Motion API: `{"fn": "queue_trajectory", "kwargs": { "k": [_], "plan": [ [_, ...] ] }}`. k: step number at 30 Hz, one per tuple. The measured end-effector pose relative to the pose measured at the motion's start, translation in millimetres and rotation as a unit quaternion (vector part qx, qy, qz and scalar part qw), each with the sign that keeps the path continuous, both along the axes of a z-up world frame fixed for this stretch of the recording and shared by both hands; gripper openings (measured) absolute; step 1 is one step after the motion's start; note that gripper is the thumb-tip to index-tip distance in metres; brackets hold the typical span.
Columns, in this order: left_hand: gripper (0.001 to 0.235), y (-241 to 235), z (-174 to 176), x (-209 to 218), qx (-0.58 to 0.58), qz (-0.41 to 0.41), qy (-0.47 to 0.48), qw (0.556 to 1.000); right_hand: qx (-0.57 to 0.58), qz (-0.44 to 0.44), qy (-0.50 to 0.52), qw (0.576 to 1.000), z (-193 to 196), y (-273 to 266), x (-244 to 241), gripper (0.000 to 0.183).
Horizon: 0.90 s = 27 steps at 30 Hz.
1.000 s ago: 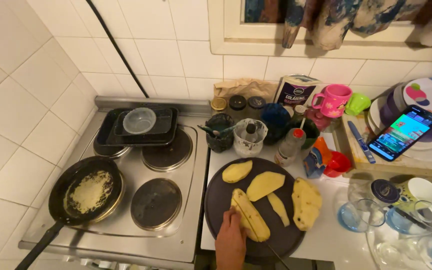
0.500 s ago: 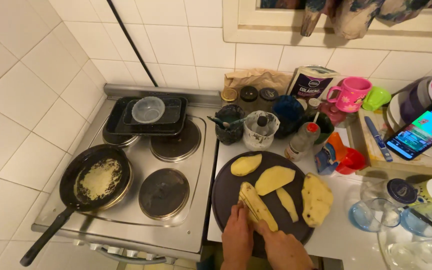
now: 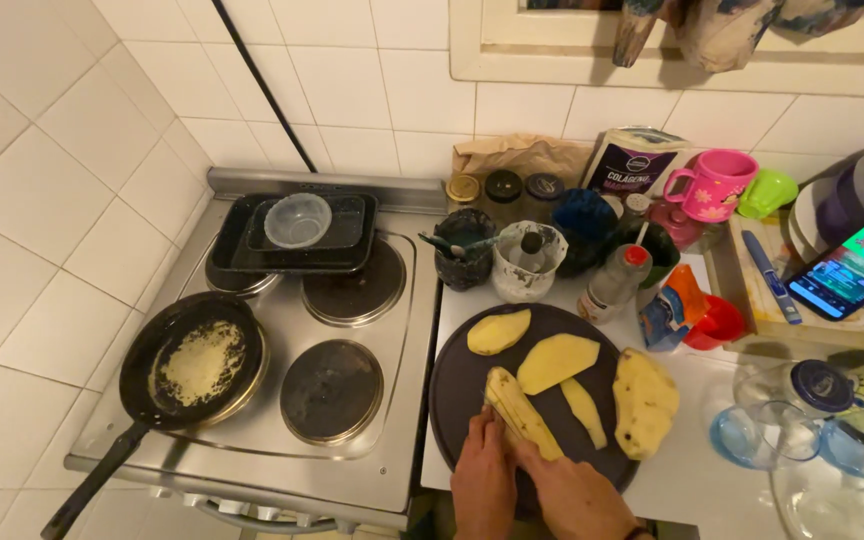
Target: Cutting peeled potatoes into sticks on a cutting board using a knife.
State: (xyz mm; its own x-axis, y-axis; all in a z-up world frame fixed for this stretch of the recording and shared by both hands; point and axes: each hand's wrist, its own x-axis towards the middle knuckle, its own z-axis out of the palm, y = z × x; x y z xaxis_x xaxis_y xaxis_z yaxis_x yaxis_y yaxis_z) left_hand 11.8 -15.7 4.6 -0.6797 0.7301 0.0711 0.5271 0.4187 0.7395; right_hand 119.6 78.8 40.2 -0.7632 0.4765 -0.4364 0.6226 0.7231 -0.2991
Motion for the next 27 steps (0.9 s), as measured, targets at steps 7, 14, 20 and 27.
{"fn": "queue_trajectory", "kwargs": {
  "k": [7, 14, 20, 27],
  "plan": [
    [0.043, 1, -6, 4, -0.032, 0.002, -0.014, 0.999, -0.006, 0.022, 0.069, 0.997, -46, 11, 9, 0.033],
    [0.036, -10, -16, -1, -0.060, -0.040, -0.012, 0.997, 0.027, -0.006, -0.025, 0.999, -71, 22, 45, 0.050],
    [0.087, 9, 47, -22, -0.002, -0.101, -0.041, 0.994, -0.002, 0.016, 0.069, 0.998, -67, 30, 42, 0.068],
    [0.066, 26, 12, -47, 0.066, -0.346, 0.156, 0.923, -0.009, 0.013, 0.093, 0.996, -64, 27, 40, 0.049]
  ]
}}
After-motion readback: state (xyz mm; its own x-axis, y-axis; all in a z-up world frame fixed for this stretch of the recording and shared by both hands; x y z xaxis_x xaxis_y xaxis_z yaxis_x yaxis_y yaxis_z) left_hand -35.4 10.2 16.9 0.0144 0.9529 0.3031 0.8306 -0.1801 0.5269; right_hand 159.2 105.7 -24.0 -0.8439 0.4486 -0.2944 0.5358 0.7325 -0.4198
